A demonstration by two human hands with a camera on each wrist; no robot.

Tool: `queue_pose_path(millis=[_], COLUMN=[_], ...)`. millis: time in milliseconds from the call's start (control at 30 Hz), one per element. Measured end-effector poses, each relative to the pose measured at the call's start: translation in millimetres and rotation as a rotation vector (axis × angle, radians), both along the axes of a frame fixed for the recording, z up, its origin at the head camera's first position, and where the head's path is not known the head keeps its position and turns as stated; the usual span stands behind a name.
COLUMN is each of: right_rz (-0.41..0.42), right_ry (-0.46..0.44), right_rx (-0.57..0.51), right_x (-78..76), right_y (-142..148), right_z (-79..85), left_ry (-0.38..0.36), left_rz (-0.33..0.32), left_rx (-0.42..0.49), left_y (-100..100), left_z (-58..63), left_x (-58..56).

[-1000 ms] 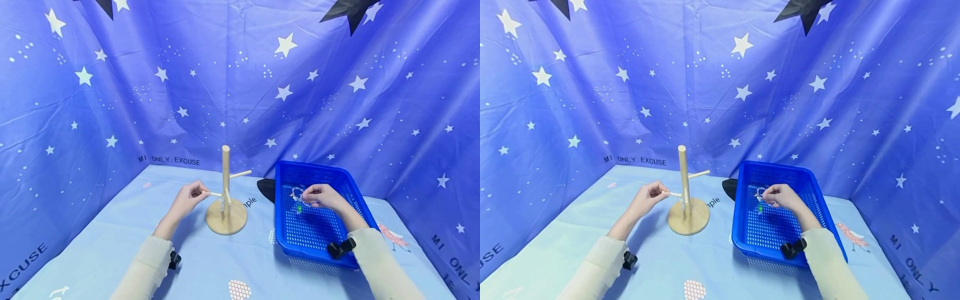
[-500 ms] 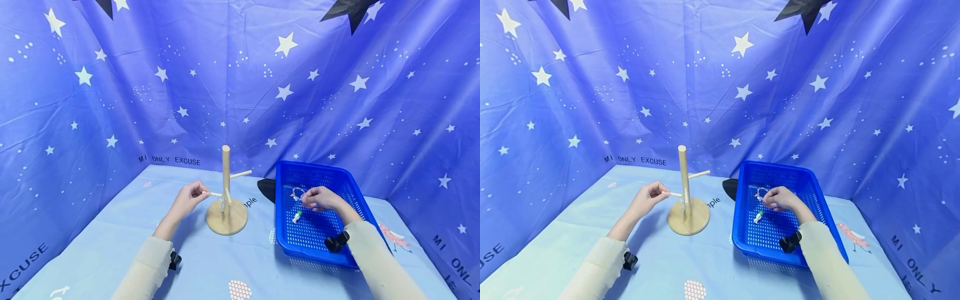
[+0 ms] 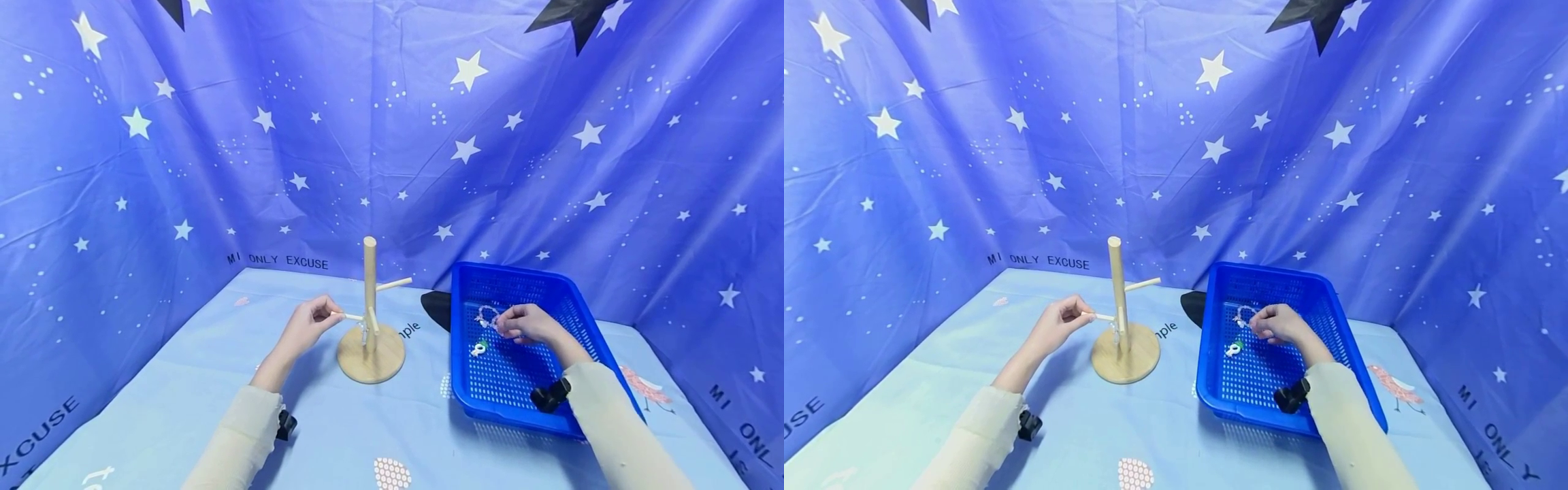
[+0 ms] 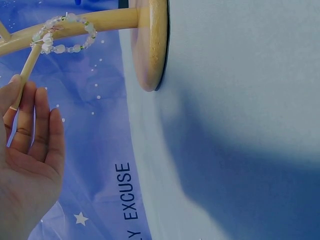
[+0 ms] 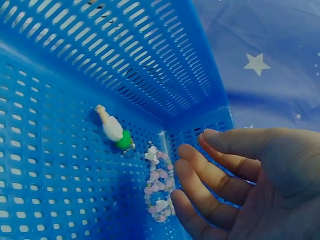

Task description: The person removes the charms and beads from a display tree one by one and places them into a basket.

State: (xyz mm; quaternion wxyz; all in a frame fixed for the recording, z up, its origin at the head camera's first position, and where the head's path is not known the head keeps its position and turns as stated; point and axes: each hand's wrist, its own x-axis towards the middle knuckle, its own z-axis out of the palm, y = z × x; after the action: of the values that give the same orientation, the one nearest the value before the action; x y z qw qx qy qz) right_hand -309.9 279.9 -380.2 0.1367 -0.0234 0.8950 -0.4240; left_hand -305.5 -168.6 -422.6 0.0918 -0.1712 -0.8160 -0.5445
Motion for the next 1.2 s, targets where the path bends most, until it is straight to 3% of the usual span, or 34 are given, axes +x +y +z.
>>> queue_pose_path(millis=[100, 367, 967, 1200], right_rz=[-0.011, 0.022, 0.126, 0.141], right_ry=[0.008, 0.045, 0.158, 0.165], right_rx=[-0.012, -0.060, -0.106, -0.128], right_x=[1.2, 2.6, 13.0, 16.2], right_y=[-1, -10, -44, -57], right_z=[4.6, 17.7, 35.4, 36.7], left_ry=[-0.001, -0.006, -0.008, -0.011], left_rz=[0.005, -0.004, -0.002, 0.014], left_rx=[0.000, -0.010, -0.016, -0.019], left_y=[0, 7, 8, 2], left_z=[-0.6, 27.3, 26.6, 3.3], left_x=[-0.7, 23.0, 23.1, 3.0])
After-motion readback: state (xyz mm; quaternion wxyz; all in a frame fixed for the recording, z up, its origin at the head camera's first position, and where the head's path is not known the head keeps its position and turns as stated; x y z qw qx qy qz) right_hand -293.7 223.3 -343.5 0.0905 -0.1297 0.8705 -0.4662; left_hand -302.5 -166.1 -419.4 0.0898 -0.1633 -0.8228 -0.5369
